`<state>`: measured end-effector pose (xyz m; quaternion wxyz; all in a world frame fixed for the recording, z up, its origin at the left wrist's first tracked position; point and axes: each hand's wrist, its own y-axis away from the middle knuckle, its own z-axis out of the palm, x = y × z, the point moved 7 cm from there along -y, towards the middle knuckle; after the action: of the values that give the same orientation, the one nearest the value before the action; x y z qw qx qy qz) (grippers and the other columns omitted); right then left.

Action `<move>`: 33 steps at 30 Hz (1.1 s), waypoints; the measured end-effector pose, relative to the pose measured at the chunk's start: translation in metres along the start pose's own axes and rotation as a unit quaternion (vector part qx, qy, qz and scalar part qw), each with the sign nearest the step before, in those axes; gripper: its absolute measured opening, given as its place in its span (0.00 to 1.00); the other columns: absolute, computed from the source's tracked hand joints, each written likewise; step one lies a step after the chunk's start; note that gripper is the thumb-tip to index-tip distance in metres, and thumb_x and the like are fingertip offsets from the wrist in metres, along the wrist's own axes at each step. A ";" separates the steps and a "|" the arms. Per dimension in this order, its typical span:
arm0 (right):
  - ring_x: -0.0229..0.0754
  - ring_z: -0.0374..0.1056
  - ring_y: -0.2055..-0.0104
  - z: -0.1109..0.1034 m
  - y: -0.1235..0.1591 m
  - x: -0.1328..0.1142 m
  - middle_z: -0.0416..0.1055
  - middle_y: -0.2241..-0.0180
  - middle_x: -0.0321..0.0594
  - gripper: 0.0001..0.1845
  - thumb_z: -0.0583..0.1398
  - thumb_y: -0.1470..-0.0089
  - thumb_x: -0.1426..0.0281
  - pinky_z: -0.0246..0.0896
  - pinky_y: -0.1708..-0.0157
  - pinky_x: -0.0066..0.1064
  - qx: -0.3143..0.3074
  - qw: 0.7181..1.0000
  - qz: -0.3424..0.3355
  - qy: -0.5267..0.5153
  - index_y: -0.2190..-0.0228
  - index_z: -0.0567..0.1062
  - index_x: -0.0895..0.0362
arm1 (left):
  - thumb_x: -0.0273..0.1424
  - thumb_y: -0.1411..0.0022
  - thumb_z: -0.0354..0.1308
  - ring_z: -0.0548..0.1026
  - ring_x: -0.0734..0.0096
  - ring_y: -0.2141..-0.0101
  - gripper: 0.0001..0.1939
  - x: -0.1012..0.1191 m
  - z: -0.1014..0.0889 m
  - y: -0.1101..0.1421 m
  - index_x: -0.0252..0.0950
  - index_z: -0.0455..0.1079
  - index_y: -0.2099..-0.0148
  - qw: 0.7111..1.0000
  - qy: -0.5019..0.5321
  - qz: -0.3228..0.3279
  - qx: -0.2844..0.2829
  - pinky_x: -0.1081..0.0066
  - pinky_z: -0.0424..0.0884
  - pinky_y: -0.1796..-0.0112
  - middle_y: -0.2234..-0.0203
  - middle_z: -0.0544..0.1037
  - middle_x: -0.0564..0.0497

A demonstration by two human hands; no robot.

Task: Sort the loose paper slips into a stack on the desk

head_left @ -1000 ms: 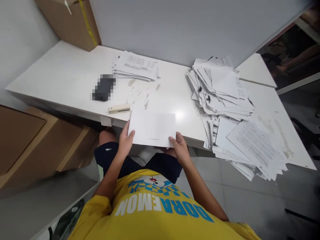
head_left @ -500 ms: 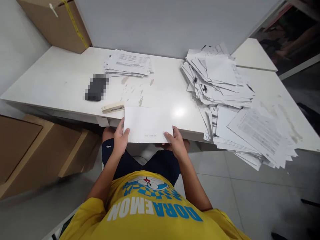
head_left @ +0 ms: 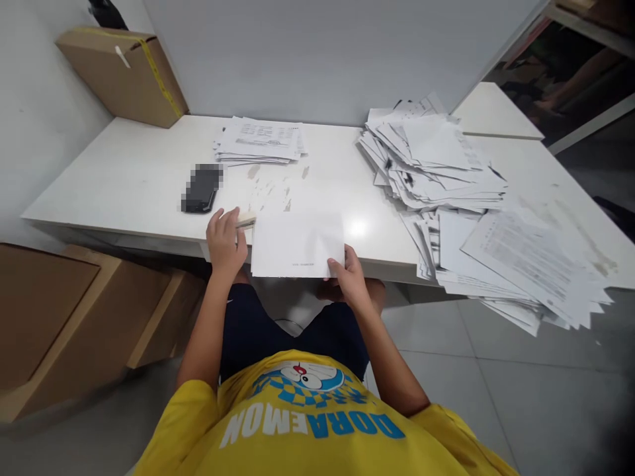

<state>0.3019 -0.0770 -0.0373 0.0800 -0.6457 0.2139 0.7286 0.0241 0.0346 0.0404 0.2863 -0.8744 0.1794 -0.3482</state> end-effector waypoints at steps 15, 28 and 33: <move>0.35 0.63 0.80 0.004 0.003 0.004 0.75 0.57 0.43 0.38 0.63 0.54 0.63 0.64 0.82 0.33 0.018 1.000 0.008 0.023 0.40 0.66 0.51 | 0.40 0.28 0.44 0.64 0.52 0.38 0.23 -0.025 0.020 -0.017 0.40 0.70 0.39 0.989 -0.021 0.081 -0.123 0.53 0.54 0.39 0.45 0.77 0.45; 0.36 0.61 0.80 -0.001 -0.001 0.000 0.75 0.59 0.41 0.36 0.63 0.52 0.63 0.62 0.82 0.33 0.001 1.000 0.011 0.019 0.41 0.67 0.50 | 0.40 0.29 0.47 0.66 0.51 0.40 0.21 -0.023 0.021 -0.017 0.41 0.73 0.42 0.989 -0.026 0.081 -0.121 0.53 0.56 0.42 0.48 0.79 0.46; 0.36 0.62 0.80 0.005 -0.004 -0.010 0.75 0.66 0.37 0.34 0.63 0.54 0.63 0.62 0.82 0.33 -0.014 0.999 0.011 0.027 0.43 0.69 0.51 | 0.39 0.29 0.47 0.66 0.50 0.40 0.20 -0.024 0.024 -0.019 0.42 0.73 0.42 0.987 -0.014 0.090 -0.133 0.51 0.56 0.44 0.46 0.78 0.46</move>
<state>0.3009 -0.0698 -0.0279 0.0569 -0.6638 0.2130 0.7147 0.0264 0.0703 0.0259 0.1998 -0.8900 0.2979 -0.2815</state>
